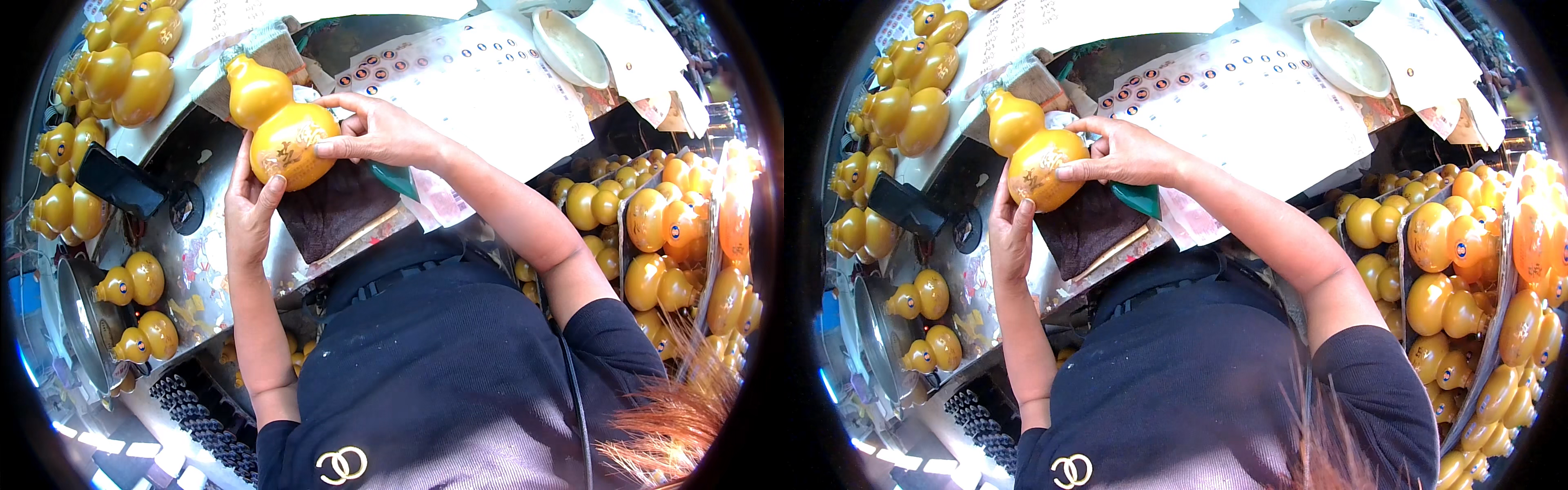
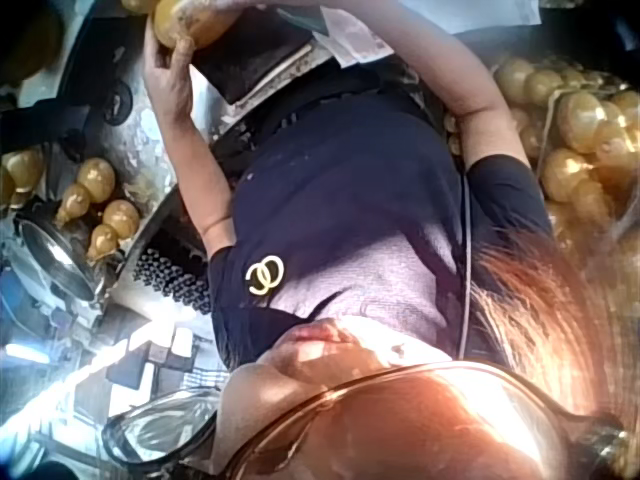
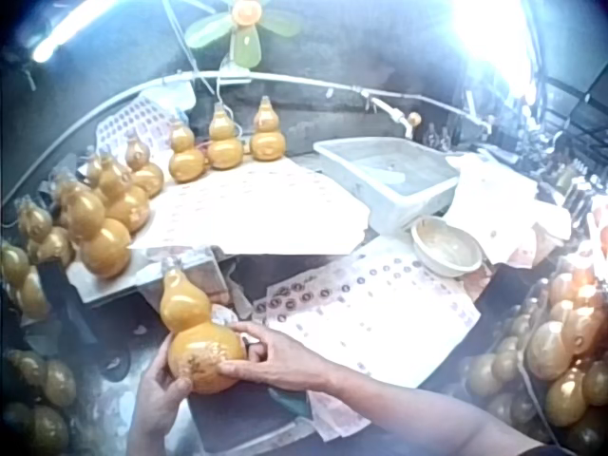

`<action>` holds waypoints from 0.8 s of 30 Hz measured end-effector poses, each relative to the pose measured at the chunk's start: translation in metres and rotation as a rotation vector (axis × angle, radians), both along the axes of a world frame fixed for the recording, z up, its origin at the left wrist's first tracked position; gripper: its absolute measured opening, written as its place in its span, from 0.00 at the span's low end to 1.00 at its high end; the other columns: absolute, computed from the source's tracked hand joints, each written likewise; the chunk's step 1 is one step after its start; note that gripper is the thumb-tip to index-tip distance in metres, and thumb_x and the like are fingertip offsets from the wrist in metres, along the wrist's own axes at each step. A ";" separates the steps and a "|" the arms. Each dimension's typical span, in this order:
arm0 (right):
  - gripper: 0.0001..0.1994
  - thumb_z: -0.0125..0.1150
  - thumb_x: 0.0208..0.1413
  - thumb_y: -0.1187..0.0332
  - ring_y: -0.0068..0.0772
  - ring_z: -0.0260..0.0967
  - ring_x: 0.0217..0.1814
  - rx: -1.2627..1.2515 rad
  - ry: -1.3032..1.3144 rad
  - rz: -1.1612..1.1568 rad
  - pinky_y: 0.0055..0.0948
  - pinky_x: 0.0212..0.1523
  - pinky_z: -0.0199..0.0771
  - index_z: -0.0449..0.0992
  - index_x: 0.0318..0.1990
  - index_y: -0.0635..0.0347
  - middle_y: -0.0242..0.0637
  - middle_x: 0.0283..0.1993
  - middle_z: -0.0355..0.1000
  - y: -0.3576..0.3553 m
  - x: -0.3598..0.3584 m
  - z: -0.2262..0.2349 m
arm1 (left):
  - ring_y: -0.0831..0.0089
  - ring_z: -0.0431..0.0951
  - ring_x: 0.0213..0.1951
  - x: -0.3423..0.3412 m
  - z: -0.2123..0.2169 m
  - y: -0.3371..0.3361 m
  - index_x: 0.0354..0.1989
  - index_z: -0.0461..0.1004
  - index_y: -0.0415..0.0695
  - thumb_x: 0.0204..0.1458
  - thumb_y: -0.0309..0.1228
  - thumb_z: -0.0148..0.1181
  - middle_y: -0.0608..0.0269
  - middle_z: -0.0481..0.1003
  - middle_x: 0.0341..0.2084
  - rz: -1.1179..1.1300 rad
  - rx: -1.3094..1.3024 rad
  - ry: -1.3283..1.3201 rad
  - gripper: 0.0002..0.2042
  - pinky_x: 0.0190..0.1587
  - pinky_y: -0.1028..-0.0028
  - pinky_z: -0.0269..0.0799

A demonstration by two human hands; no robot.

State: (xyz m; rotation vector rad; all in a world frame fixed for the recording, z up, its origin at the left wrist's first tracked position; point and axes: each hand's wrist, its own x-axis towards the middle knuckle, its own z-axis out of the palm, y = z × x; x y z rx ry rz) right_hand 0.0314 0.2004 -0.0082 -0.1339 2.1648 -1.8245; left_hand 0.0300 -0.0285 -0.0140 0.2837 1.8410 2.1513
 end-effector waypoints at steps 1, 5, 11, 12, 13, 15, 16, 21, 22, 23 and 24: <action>0.40 0.69 0.47 0.48 0.16 0.67 0.28 -0.006 0.004 -0.002 0.20 0.35 0.66 0.61 0.63 0.61 0.25 0.22 0.68 0.000 0.000 -0.001 | 0.66 0.63 0.62 0.000 0.000 0.000 0.68 0.48 0.37 0.50 0.33 0.65 0.53 0.61 0.61 -0.002 -0.001 0.002 0.40 0.64 0.69 0.57; 0.38 0.68 0.49 0.49 0.15 0.65 0.27 -0.029 0.025 0.002 0.19 0.33 0.65 0.61 0.63 0.60 0.24 0.22 0.67 0.000 -0.001 -0.006 | 0.66 0.63 0.62 -0.001 -0.002 -0.001 0.68 0.48 0.37 0.51 0.34 0.65 0.53 0.61 0.60 0.002 -0.008 0.010 0.40 0.64 0.69 0.57; 0.35 0.67 0.50 0.51 0.15 0.64 0.26 -0.047 0.002 0.001 0.19 0.32 0.64 0.62 0.61 0.60 0.24 0.22 0.67 -0.001 0.000 -0.004 | 0.68 0.62 0.62 -0.001 -0.004 -0.003 0.66 0.52 0.37 0.50 0.44 0.65 0.57 0.62 0.60 -0.009 -0.038 0.022 0.40 0.65 0.68 0.54; 0.35 0.67 0.50 0.51 0.15 0.64 0.26 -0.051 -0.012 -0.004 0.19 0.32 0.64 0.62 0.61 0.60 0.24 0.22 0.67 -0.002 0.000 -0.003 | 0.68 0.62 0.62 -0.002 -0.004 -0.003 0.66 0.53 0.37 0.50 0.44 0.65 0.57 0.62 0.60 -0.009 -0.040 0.026 0.41 0.65 0.68 0.54; 0.35 0.67 0.51 0.50 0.15 0.64 0.26 -0.043 0.003 -0.005 0.18 0.32 0.64 0.62 0.60 0.60 0.24 0.22 0.67 -0.002 -0.001 -0.005 | 0.68 0.62 0.62 -0.002 -0.005 -0.004 0.66 0.53 0.36 0.50 0.44 0.65 0.57 0.62 0.60 -0.011 -0.043 0.028 0.41 0.65 0.68 0.55; 0.34 0.67 0.51 0.50 0.15 0.64 0.26 -0.027 0.033 -0.007 0.18 0.32 0.64 0.62 0.60 0.60 0.24 0.22 0.67 -0.003 -0.002 -0.010 | 0.69 0.62 0.62 -0.002 -0.005 -0.004 0.66 0.53 0.36 0.50 0.45 0.65 0.57 0.62 0.60 -0.013 -0.049 0.025 0.41 0.65 0.68 0.55; 0.34 0.67 0.51 0.50 0.15 0.64 0.26 -0.026 0.036 -0.011 0.18 0.32 0.64 0.62 0.60 0.60 0.24 0.22 0.67 -0.003 -0.002 -0.011 | 0.69 0.62 0.62 -0.002 -0.005 -0.003 0.66 0.53 0.36 0.49 0.45 0.66 0.57 0.62 0.60 -0.014 -0.051 0.024 0.41 0.65 0.68 0.55; 0.35 0.67 0.50 0.49 0.15 0.64 0.26 -0.042 0.038 -0.018 0.19 0.32 0.65 0.62 0.60 0.60 0.24 0.23 0.68 -0.003 -0.002 -0.012 | 0.68 0.63 0.61 -0.004 -0.004 -0.004 0.67 0.52 0.37 0.49 0.41 0.67 0.57 0.62 0.60 -0.016 -0.034 -0.009 0.41 0.64 0.68 0.56; 0.35 0.67 0.50 0.49 0.15 0.64 0.26 -0.038 0.038 -0.016 0.19 0.32 0.65 0.62 0.60 0.60 0.24 0.23 0.68 -0.003 -0.002 -0.012 | 0.69 0.62 0.62 -0.003 -0.003 -0.004 0.66 0.53 0.36 0.48 0.43 0.67 0.58 0.62 0.60 -0.024 -0.041 -0.007 0.41 0.65 0.68 0.55; 0.35 0.67 0.50 0.49 0.15 0.64 0.26 -0.034 0.038 -0.014 0.19 0.32 0.65 0.62 0.60 0.60 0.24 0.22 0.68 -0.002 -0.001 -0.012 | 0.69 0.62 0.62 -0.003 -0.002 -0.004 0.66 0.53 0.36 0.48 0.43 0.67 0.58 0.62 0.60 -0.025 -0.033 -0.011 0.41 0.65 0.68 0.55; 0.35 0.67 0.50 0.49 0.15 0.64 0.26 -0.030 0.038 -0.011 0.19 0.32 0.65 0.62 0.60 0.60 0.24 0.22 0.68 -0.002 -0.001 -0.012 | 0.69 0.62 0.62 -0.003 -0.001 -0.004 0.66 0.53 0.36 0.48 0.43 0.67 0.58 0.62 0.60 -0.027 -0.026 -0.016 0.41 0.65 0.68 0.55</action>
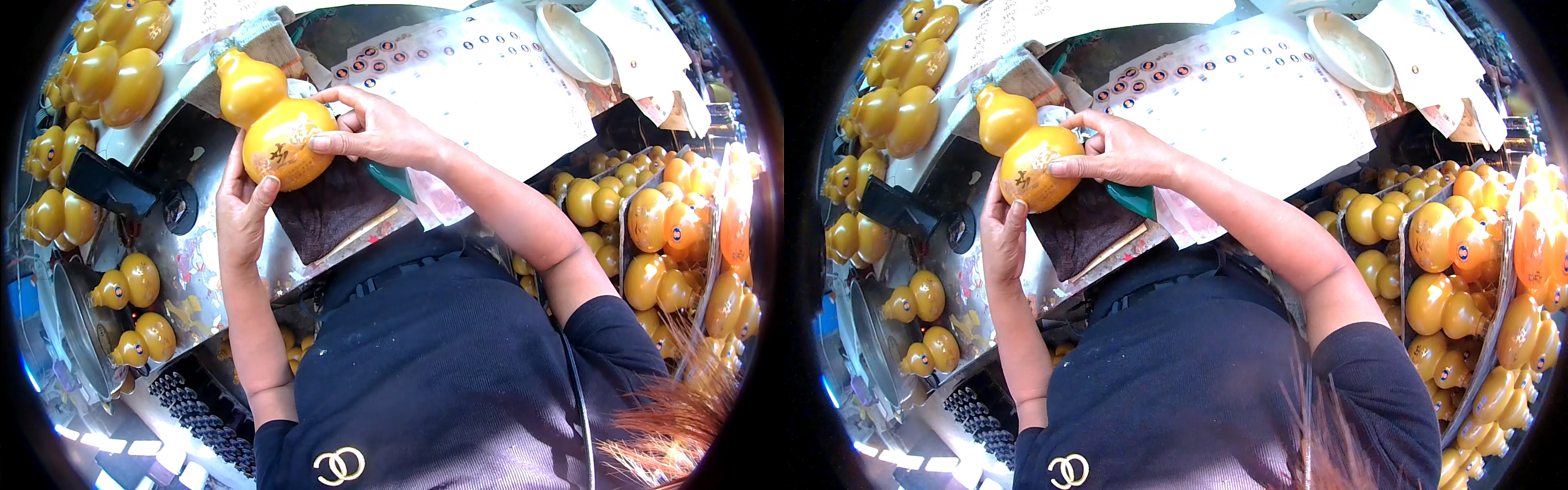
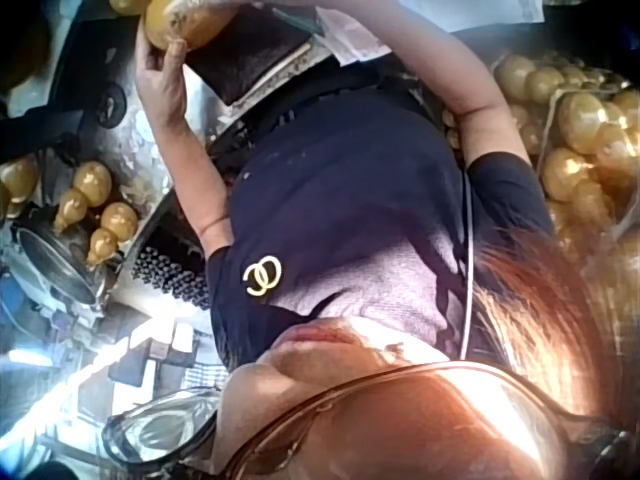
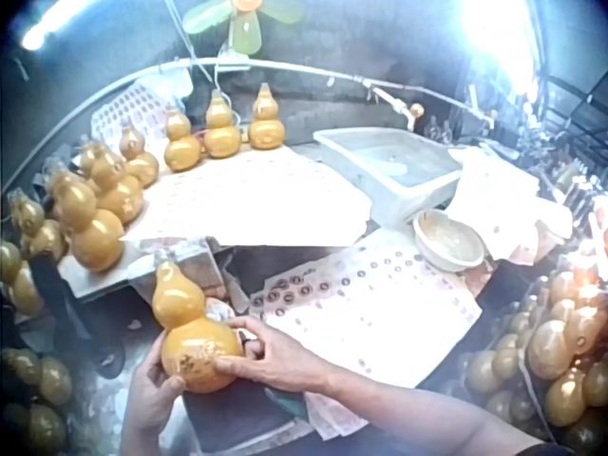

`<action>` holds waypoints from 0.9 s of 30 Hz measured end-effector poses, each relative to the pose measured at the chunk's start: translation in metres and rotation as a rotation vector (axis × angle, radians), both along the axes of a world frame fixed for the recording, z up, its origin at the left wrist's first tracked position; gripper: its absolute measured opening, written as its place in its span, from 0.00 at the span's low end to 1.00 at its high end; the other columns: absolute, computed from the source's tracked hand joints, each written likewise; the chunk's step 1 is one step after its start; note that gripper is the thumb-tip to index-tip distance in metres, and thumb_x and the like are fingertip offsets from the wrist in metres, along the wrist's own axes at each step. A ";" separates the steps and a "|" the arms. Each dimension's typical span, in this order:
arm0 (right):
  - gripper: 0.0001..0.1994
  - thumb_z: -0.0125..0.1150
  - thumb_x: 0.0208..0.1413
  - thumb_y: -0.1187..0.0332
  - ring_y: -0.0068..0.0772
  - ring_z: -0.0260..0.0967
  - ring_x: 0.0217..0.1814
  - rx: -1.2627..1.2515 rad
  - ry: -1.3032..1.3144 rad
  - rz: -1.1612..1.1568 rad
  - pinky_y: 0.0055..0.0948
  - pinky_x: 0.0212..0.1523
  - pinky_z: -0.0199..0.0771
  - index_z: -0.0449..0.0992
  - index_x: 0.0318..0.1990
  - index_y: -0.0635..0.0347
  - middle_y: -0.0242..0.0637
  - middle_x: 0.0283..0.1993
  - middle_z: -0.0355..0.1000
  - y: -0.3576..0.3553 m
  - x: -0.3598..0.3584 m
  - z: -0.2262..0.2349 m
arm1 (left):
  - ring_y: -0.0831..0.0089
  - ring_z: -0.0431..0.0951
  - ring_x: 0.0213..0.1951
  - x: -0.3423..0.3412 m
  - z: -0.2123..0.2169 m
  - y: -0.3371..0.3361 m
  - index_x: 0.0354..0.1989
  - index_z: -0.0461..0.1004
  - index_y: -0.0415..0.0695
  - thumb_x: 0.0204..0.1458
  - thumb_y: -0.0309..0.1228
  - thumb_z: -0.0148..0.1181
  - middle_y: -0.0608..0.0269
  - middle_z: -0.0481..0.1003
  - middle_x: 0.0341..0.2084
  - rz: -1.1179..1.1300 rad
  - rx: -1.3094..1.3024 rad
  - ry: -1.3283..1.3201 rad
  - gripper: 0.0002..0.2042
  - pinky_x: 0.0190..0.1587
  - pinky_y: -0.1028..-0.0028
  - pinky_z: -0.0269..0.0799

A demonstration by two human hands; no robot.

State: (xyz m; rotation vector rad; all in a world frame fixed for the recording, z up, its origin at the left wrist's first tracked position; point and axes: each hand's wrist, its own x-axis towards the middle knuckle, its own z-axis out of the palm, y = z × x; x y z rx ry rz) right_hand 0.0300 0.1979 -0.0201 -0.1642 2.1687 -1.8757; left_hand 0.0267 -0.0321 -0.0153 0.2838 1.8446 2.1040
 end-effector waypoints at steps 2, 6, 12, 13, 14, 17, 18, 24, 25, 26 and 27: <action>0.35 0.67 0.50 0.49 0.15 0.64 0.26 -0.019 -0.013 -0.002 0.19 0.32 0.65 0.62 0.60 0.60 0.24 0.22 0.67 0.000 0.000 0.000 | 0.69 0.62 0.62 0.000 0.000 0.000 0.66 0.53 0.36 0.48 0.42 0.67 0.58 0.62 0.60 -0.006 0.012 0.000 0.41 0.65 0.68 0.55; 0.34 0.67 0.51 0.49 0.15 0.64 0.26 -0.035 -0.008 -0.006 0.19 0.32 0.65 0.62 0.59 0.60 0.24 0.22 0.66 -0.001 0.000 -0.001 | 0.69 0.62 0.62 -0.001 0.000 -0.001 0.66 0.53 0.36 0.49 0.41 0.66 0.58 0.62 0.60 -0.021 0.015 -0.006 0.40 0.64 0.68 0.55; 0.33 0.67 0.51 0.50 0.14 0.63 0.26 -0.040 -0.019 0.003 0.18 0.31 0.63 0.64 0.58 0.60 0.24 0.22 0.66 -0.001 0.001 -0.001 | 0.66 0.62 0.62 -0.003 -0.003 -0.003 0.68 0.49 0.35 0.48 0.39 0.68 0.54 0.60 0.61 -0.010 0.028 -0.026 0.43 0.64 0.68 0.56; 0.33 0.67 0.51 0.50 0.14 0.63 0.26 -0.040 -0.016 0.001 0.18 0.31 0.62 0.64 0.58 0.60 0.24 0.22 0.66 -0.001 0.001 -0.001 | 0.66 0.62 0.62 -0.003 -0.003 -0.003 0.68 0.48 0.35 0.48 0.39 0.67 0.54 0.60 0.61 -0.015 0.021 -0.018 0.43 0.64 0.68 0.56; 0.33 0.66 0.51 0.50 0.14 0.63 0.26 -0.040 -0.013 -0.001 0.18 0.31 0.62 0.64 0.58 0.60 0.24 0.22 0.66 -0.001 0.001 -0.002 | 0.66 0.62 0.62 -0.003 -0.002 -0.003 0.68 0.48 0.35 0.49 0.39 0.67 0.54 0.60 0.61 -0.017 0.015 -0.019 0.43 0.64 0.68 0.56; 0.33 0.66 0.51 0.49 0.14 0.63 0.26 -0.030 -0.018 -0.001 0.19 0.31 0.62 0.64 0.58 0.60 0.24 0.22 0.67 0.000 0.001 -0.001 | 0.66 0.61 0.63 -0.003 -0.003 -0.004 0.68 0.48 0.35 0.49 0.40 0.66 0.53 0.60 0.61 -0.026 0.002 -0.015 0.43 0.64 0.68 0.56; 0.33 0.66 0.51 0.49 0.14 0.63 0.26 -0.025 -0.022 0.000 0.20 0.31 0.63 0.64 0.58 0.60 0.24 0.22 0.67 0.000 0.001 0.000 | 0.66 0.61 0.63 -0.003 -0.003 -0.005 0.68 0.48 0.35 0.49 0.40 0.66 0.53 0.60 0.61 -0.030 0.000 -0.012 0.43 0.64 0.68 0.56; 0.31 0.66 0.52 0.50 0.14 0.63 0.25 -0.011 -0.002 -0.039 0.20 0.31 0.65 0.66 0.57 0.60 0.26 0.23 0.69 -0.002 0.002 0.002 | 0.66 0.61 0.63 -0.004 -0.003 -0.005 0.68 0.48 0.35 0.50 0.41 0.65 0.54 0.60 0.61 -0.040 -0.002 -0.005 0.42 0.64 0.68 0.55; 0.29 0.65 0.53 0.51 0.15 0.63 0.25 -0.069 -0.038 -0.064 0.20 0.31 0.65 0.67 0.56 0.60 0.26 0.23 0.68 -0.001 0.003 0.003 | 0.67 0.61 0.63 -0.004 -0.003 -0.006 0.68 0.48 0.35 0.51 0.42 0.65 0.54 0.60 0.61 -0.040 -0.006 -0.006 0.42 0.64 0.68 0.55; 0.27 0.64 0.54 0.51 0.15 0.62 0.24 -0.127 -0.074 -0.089 0.20 0.31 0.65 0.68 0.55 0.60 0.25 0.23 0.68 -0.001 0.004 0.002 | 0.67 0.61 0.63 -0.004 -0.004 -0.006 0.68 0.48 0.36 0.51 0.42 0.65 0.54 0.60 0.61 -0.044 0.002 -0.004 0.42 0.64 0.68 0.55; 0.26 0.63 0.55 0.52 0.15 0.62 0.24 -0.186 -0.109 -0.114 0.20 0.30 0.65 0.69 0.54 0.60 0.25 0.22 0.67 0.000 0.005 0.002 | 0.67 0.60 0.63 -0.005 -0.006 -0.006 0.68 0.48 0.36 0.51 0.42 0.64 0.54 0.60 0.61 -0.048 0.010 -0.003 0.42 0.64 0.68 0.55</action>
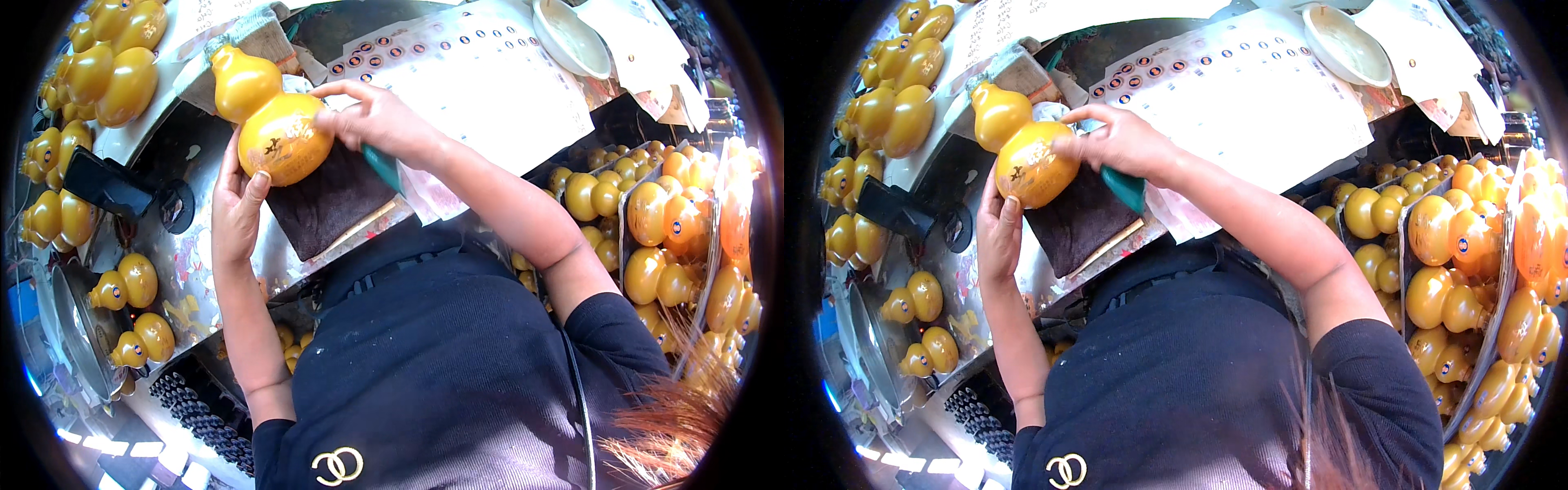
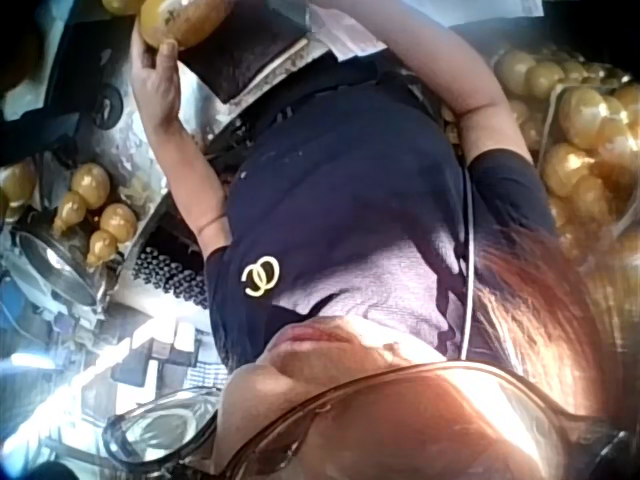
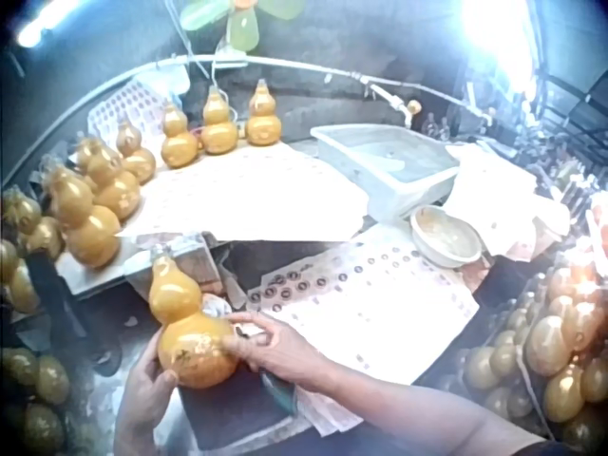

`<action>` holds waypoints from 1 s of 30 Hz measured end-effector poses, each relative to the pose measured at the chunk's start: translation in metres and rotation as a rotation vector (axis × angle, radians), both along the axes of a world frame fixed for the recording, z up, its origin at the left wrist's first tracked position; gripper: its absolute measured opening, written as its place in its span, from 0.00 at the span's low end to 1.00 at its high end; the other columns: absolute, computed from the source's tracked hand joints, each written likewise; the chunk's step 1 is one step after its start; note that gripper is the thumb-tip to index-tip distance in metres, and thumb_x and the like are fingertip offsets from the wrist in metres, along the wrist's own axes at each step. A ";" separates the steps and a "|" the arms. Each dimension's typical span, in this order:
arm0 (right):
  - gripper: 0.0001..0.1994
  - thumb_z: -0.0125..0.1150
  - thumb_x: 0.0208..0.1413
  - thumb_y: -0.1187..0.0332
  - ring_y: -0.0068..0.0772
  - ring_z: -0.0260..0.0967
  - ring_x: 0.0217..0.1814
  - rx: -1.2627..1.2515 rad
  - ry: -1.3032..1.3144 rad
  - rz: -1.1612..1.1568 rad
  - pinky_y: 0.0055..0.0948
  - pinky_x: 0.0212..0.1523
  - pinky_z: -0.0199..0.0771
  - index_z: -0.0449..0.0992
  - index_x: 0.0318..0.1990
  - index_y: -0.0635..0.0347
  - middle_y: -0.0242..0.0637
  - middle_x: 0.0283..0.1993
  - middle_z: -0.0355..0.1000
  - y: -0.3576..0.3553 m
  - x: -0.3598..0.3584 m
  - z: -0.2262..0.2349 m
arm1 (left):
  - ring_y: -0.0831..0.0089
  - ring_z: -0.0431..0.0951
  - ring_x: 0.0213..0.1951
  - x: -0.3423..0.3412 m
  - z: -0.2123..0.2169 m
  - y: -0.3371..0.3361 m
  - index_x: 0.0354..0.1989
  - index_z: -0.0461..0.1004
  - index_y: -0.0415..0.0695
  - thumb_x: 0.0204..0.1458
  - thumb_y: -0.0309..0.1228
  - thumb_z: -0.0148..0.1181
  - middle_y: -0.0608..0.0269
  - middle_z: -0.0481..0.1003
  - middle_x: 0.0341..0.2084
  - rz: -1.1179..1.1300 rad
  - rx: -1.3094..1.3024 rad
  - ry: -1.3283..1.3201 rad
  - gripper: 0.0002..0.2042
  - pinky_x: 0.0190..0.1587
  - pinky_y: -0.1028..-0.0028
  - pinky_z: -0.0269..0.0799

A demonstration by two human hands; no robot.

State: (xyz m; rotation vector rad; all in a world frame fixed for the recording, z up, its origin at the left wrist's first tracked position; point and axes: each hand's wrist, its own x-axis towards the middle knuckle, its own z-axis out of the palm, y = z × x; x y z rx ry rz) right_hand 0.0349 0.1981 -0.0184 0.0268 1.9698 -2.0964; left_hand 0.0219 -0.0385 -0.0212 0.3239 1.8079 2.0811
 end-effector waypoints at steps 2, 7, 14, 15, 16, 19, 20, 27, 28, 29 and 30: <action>0.21 0.57 0.59 0.52 0.16 0.61 0.23 -0.240 -0.096 -0.228 0.22 0.30 0.66 0.73 0.48 0.61 0.25 0.21 0.64 0.005 0.004 -0.005 | 0.67 0.60 0.63 0.000 -0.002 -0.001 0.68 0.48 0.37 0.52 0.42 0.63 0.55 0.59 0.62 0.006 0.047 -0.011 0.41 0.65 0.68 0.54; 0.16 0.57 0.58 0.55 0.21 0.67 0.35 -0.713 -0.066 -0.392 0.23 0.40 0.69 0.73 0.41 0.61 0.31 0.33 0.69 -0.004 0.033 0.020 | 0.66 0.60 0.64 0.000 -0.004 0.003 0.68 0.48 0.38 0.54 0.42 0.62 0.54 0.59 0.62 0.032 0.015 0.000 0.40 0.65 0.67 0.53; 0.13 0.65 0.46 0.74 0.45 0.69 0.38 0.339 0.801 -0.235 0.33 0.41 0.70 0.70 0.40 0.61 0.43 0.35 0.67 -0.038 0.050 0.018 | 0.67 0.60 0.63 0.000 0.000 0.001 0.68 0.47 0.37 0.55 0.43 0.60 0.56 0.59 0.61 -0.028 -0.019 0.009 0.39 0.65 0.68 0.53; 0.13 0.65 0.45 0.74 0.46 0.68 0.38 0.385 0.767 -0.240 0.34 0.40 0.70 0.70 0.39 0.61 0.44 0.35 0.67 -0.035 0.049 0.018 | 0.66 0.59 0.64 0.000 0.001 0.002 0.68 0.47 0.37 0.55 0.42 0.60 0.55 0.59 0.62 -0.027 -0.014 0.011 0.39 0.65 0.68 0.53; 0.13 0.65 0.45 0.74 0.46 0.68 0.38 0.432 0.732 -0.243 0.35 0.40 0.70 0.70 0.39 0.61 0.44 0.35 0.67 -0.033 0.049 0.017 | 0.65 0.58 0.64 0.000 0.000 0.003 0.68 0.46 0.37 0.54 0.42 0.61 0.54 0.58 0.62 -0.025 -0.007 0.010 0.39 0.65 0.67 0.53; 0.12 0.66 0.46 0.73 0.31 0.65 0.29 0.276 0.508 -0.300 0.26 0.31 0.67 0.69 0.36 0.62 0.38 0.30 0.65 -0.028 0.051 0.007 | 0.65 0.57 0.65 -0.003 0.002 0.005 0.68 0.45 0.36 0.54 0.42 0.61 0.53 0.57 0.63 -0.034 -0.046 0.021 0.40 0.66 0.67 0.51; 0.11 0.66 0.47 0.72 0.27 0.64 0.27 0.209 0.420 -0.311 0.24 0.29 0.66 0.69 0.36 0.63 0.36 0.29 0.65 -0.026 0.051 0.003 | 0.65 0.57 0.65 -0.003 0.003 0.007 0.68 0.45 0.36 0.54 0.42 0.61 0.53 0.57 0.63 -0.028 -0.063 0.025 0.41 0.66 0.67 0.50; 0.11 0.65 0.51 0.70 0.15 0.66 0.32 0.101 0.306 -0.323 0.19 0.33 0.69 0.69 0.36 0.62 0.29 0.30 0.69 -0.007 0.044 -0.001 | 0.65 0.55 0.66 -0.008 0.002 0.011 0.68 0.44 0.35 0.54 0.43 0.61 0.52 0.56 0.63 -0.030 -0.123 0.046 0.42 0.67 0.68 0.48; 0.11 0.66 0.51 0.70 0.14 0.65 0.30 0.043 0.298 -0.340 0.19 0.31 0.69 0.69 0.35 0.62 0.29 0.29 0.68 -0.006 0.042 -0.004 | 0.64 0.55 0.66 -0.008 0.002 0.010 0.68 0.43 0.34 0.54 0.41 0.62 0.50 0.55 0.63 -0.024 -0.117 0.037 0.42 0.67 0.68 0.48; 0.11 0.65 0.51 0.70 0.15 0.67 0.32 0.009 0.266 -0.330 0.20 0.33 0.71 0.69 0.36 0.62 0.29 0.31 0.69 -0.004 0.041 -0.005 | 0.64 0.55 0.66 -0.009 0.002 0.010 0.68 0.43 0.34 0.54 0.41 0.62 0.50 0.55 0.63 -0.025 -0.117 0.037 0.42 0.67 0.67 0.49; 0.10 0.65 0.52 0.71 0.15 0.67 0.32 0.008 0.256 -0.330 0.21 0.34 0.71 0.69 0.36 0.62 0.29 0.31 0.69 -0.002 0.040 -0.007 | 0.63 0.55 0.66 -0.010 0.001 0.010 0.68 0.43 0.34 0.54 0.41 0.62 0.50 0.55 0.63 -0.025 -0.118 0.037 0.41 0.67 0.67 0.49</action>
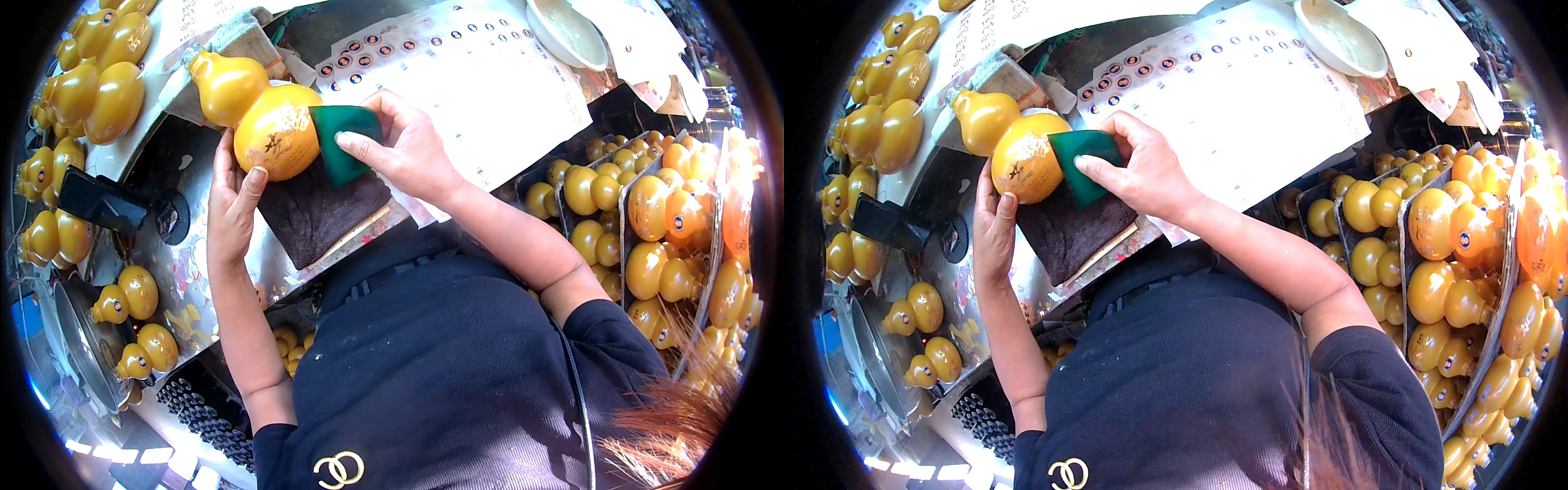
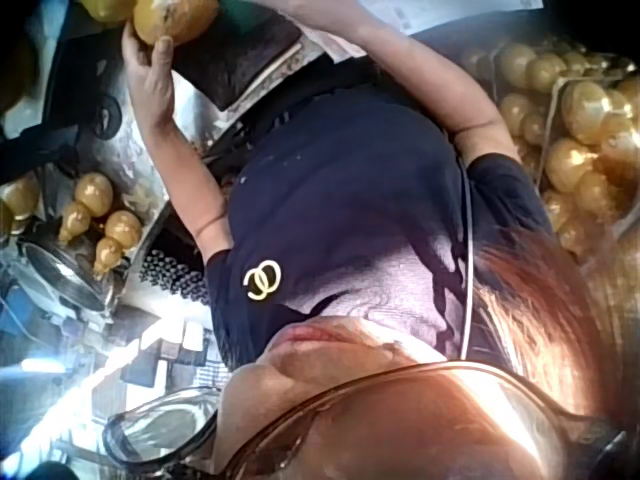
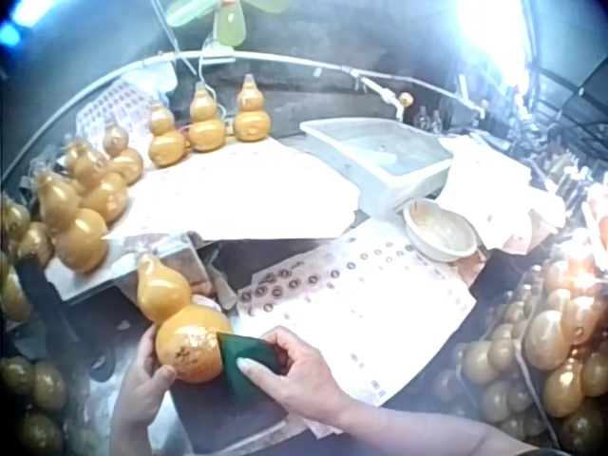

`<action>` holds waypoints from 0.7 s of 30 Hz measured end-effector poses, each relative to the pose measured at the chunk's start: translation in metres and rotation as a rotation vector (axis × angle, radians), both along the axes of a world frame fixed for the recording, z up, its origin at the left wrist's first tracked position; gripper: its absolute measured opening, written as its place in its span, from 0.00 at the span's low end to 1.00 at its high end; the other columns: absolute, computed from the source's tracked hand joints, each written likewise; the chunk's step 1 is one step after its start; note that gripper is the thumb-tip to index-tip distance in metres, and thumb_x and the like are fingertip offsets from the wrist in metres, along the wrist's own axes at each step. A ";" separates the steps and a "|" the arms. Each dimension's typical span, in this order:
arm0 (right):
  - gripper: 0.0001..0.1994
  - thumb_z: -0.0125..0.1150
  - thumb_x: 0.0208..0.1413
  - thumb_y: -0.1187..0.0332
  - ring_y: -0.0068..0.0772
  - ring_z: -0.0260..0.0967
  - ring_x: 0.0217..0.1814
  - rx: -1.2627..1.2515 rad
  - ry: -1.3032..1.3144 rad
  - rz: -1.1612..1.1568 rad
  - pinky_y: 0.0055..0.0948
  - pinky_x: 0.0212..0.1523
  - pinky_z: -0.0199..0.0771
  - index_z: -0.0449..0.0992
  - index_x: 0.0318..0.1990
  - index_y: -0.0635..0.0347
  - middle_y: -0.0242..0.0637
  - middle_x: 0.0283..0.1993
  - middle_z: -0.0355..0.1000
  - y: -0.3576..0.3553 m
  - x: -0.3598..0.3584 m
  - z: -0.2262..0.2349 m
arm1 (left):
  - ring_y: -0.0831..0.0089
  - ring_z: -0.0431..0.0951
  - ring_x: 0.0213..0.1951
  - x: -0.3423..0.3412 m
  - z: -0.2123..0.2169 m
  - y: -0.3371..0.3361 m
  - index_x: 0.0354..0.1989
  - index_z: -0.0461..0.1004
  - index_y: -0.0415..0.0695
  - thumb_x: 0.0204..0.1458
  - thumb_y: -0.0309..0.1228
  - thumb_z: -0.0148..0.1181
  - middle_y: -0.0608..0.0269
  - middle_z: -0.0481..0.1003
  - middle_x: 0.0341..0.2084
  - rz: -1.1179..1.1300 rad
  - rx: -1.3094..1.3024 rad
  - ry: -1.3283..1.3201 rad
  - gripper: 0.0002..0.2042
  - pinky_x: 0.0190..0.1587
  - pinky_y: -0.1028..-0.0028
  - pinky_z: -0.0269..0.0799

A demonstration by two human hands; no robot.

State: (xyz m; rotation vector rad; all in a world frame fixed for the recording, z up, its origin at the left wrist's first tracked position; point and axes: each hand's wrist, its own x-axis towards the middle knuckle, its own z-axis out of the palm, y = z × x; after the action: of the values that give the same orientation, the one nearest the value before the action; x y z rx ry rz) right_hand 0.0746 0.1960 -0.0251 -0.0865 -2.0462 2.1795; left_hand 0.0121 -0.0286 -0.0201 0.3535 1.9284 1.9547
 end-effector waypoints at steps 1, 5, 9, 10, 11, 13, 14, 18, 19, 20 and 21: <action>0.09 0.64 0.52 0.71 0.15 0.66 0.32 -0.002 -0.004 0.003 0.21 0.34 0.71 0.69 0.36 0.62 0.29 0.31 0.69 0.002 -0.003 -0.002 | 0.63 0.55 0.66 -0.002 0.000 0.000 0.68 0.43 0.35 0.54 0.41 0.61 0.50 0.55 0.63 0.003 0.000 0.007 0.41 0.67 0.67 0.49; 0.07 0.58 0.55 0.68 0.16 0.66 0.34 0.073 -0.051 -0.073 0.22 0.37 0.69 0.70 0.36 0.62 0.29 0.32 0.69 0.010 -0.005 0.005 | 0.64 0.57 0.65 0.001 0.004 0.005 0.68 0.44 0.38 0.46 0.42 0.68 0.52 0.56 0.63 0.072 -0.036 0.068 0.47 0.67 0.66 0.51; 0.16 0.50 0.60 0.57 0.22 0.67 0.44 -0.358 -0.139 0.022 0.24 0.48 0.66 0.73 0.41 0.64 0.33 0.38 0.71 0.025 -0.027 -0.007 | 0.54 0.60 0.62 0.015 0.005 0.019 0.68 0.40 0.43 0.27 0.32 0.79 0.48 0.51 0.63 0.195 -0.476 0.623 0.60 0.64 0.61 0.56; 0.18 0.50 0.61 0.56 0.24 0.67 0.46 -0.268 -0.184 0.057 0.25 0.50 0.66 0.73 0.44 0.65 0.35 0.41 0.72 0.021 -0.032 0.000 | 0.52 0.60 0.62 0.020 0.006 0.024 0.68 0.40 0.43 0.26 0.31 0.80 0.47 0.51 0.63 0.240 -0.651 0.820 0.60 0.64 0.60 0.56; 0.20 0.50 0.61 0.55 0.26 0.67 0.49 -0.178 -0.229 0.091 0.26 0.52 0.65 0.73 0.47 0.65 0.37 0.44 0.72 0.013 -0.037 0.011 | 0.50 0.61 0.60 0.020 0.002 0.029 0.68 0.44 0.43 0.27 0.27 0.77 0.46 0.55 0.61 0.311 -0.632 0.886 0.57 0.64 0.59 0.56; 0.28 0.49 0.62 0.49 0.32 0.66 0.56 0.081 -0.182 0.233 0.27 0.58 0.62 0.69 0.56 0.66 0.44 0.53 0.72 0.003 -0.036 0.021 | 0.51 0.62 0.60 0.019 0.006 0.019 0.67 0.48 0.42 0.28 0.24 0.73 0.47 0.59 0.59 0.263 -0.604 0.823 0.53 0.63 0.60 0.57; 0.29 0.48 0.61 0.46 0.34 0.68 0.54 0.188 -0.045 0.226 0.30 0.56 0.64 0.70 0.56 0.65 0.47 0.50 0.73 -0.002 -0.031 0.018 | 0.51 0.62 0.60 0.021 0.009 0.015 0.67 0.49 0.42 0.29 0.22 0.72 0.47 0.60 0.58 0.230 -0.587 0.790 0.51 0.62 0.60 0.58; 0.33 0.45 0.61 0.42 0.38 0.73 0.45 0.297 -0.094 0.330 0.31 0.47 0.69 0.64 0.60 0.63 0.50 0.40 0.73 -0.010 -0.007 0.024 | 0.53 0.66 0.57 0.031 0.035 0.000 0.67 0.53 0.45 0.29 0.19 0.67 0.48 0.64 0.54 0.101 -0.661 0.673 0.49 0.58 0.63 0.65; 0.32 0.45 0.61 0.42 0.38 0.73 0.43 0.281 -0.107 0.343 0.31 0.46 0.69 0.64 0.60 0.63 0.51 0.38 0.73 -0.012 -0.010 0.025 | 0.53 0.66 0.57 0.031 0.035 -0.001 0.68 0.52 0.45 0.29 0.19 0.67 0.48 0.64 0.54 0.106 -0.671 0.676 0.49 0.58 0.63 0.64; 0.32 0.45 0.61 0.42 0.38 0.73 0.42 0.266 -0.122 0.355 0.31 0.44 0.69 0.65 0.59 0.62 0.51 0.37 0.73 -0.012 -0.013 0.025 | 0.53 0.66 0.57 0.030 0.033 -0.001 0.68 0.52 0.45 0.29 0.19 0.67 0.48 0.64 0.55 0.110 -0.680 0.679 0.49 0.59 0.63 0.64; 0.31 0.45 0.61 0.42 0.38 0.73 0.42 0.278 -0.115 0.361 0.31 0.44 0.69 0.65 0.59 0.62 0.50 0.37 0.73 -0.012 -0.017 0.024 | 0.53 0.66 0.57 0.028 0.031 -0.002 0.68 0.52 0.45 0.29 0.18 0.67 0.48 0.64 0.55 0.112 -0.689 0.682 0.49 0.59 0.64 0.63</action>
State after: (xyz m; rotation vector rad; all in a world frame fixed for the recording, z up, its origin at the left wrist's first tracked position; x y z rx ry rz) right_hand 0.0571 0.1841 -0.0008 0.2104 -2.5811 2.0858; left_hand 0.0402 -0.0302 0.0113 0.7824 2.9388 1.1572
